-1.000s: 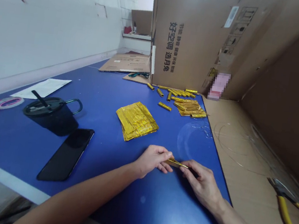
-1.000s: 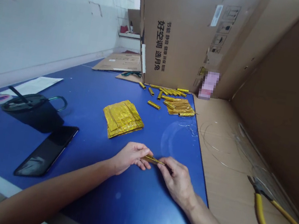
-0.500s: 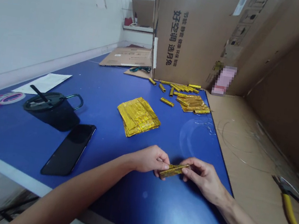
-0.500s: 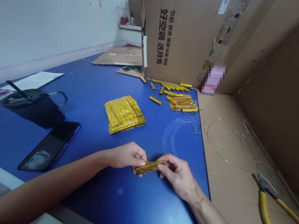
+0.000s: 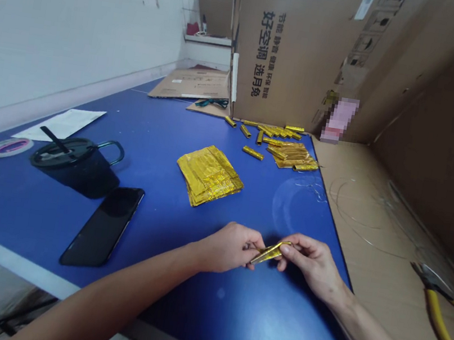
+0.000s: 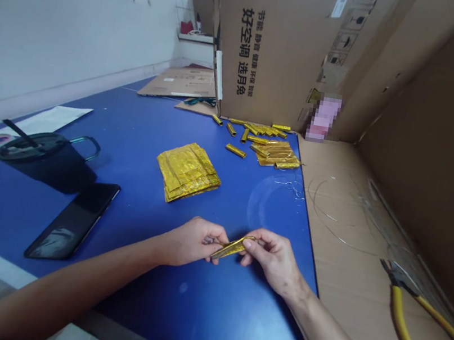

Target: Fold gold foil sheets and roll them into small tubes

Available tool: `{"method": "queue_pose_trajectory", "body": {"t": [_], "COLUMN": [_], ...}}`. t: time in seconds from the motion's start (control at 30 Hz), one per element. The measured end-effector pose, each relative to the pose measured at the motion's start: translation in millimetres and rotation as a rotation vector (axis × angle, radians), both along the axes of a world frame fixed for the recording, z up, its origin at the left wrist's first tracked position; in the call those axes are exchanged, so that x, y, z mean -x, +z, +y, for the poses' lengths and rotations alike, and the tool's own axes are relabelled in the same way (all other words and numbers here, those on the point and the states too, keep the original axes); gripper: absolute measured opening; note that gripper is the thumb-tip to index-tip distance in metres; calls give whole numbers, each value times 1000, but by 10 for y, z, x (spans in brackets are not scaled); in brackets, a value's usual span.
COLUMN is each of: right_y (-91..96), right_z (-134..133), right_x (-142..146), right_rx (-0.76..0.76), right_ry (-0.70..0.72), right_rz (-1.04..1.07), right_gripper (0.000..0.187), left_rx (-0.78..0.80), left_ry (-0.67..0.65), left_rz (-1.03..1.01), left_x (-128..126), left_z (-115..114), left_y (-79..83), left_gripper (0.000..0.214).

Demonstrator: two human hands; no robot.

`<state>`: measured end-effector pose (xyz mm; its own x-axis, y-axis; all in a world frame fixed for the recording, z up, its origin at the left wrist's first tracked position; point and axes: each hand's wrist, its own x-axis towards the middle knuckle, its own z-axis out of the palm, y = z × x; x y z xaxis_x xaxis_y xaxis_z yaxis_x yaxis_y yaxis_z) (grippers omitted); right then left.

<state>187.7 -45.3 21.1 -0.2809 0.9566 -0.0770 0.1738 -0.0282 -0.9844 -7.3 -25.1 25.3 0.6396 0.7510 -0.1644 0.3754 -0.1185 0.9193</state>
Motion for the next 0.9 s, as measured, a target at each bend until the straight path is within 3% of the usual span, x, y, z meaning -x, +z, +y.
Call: {"method": "queue_pose_trajectory", "body": {"t": [0.07,0.27,0.5,0.77,0.9], "right_y": [-5,-48,-37,-66,-93], "right_z": [6,-5,-43,-35,-33], "right_x": [5,2,12,37,46], "right_rx": [0,-45,-110,-131,-131], "right_ry": [-10,-60,-103,-202,-267], "right_rz": [6,50,41,52,39], "right_gripper": [24,25,21,19,20], "left_rx": [-41,136,193,126,14], "left_ry": [27,76,106,135,95], "left_rz": [13,-27,-77,-82,-24], "left_x": [8,-3,-40,-43,-20], "left_z": [-1,47,31,-17,-46], "left_y": [-5,-75,-38,-23,-13], "left_gripper": [15,12,11,8,11]}}
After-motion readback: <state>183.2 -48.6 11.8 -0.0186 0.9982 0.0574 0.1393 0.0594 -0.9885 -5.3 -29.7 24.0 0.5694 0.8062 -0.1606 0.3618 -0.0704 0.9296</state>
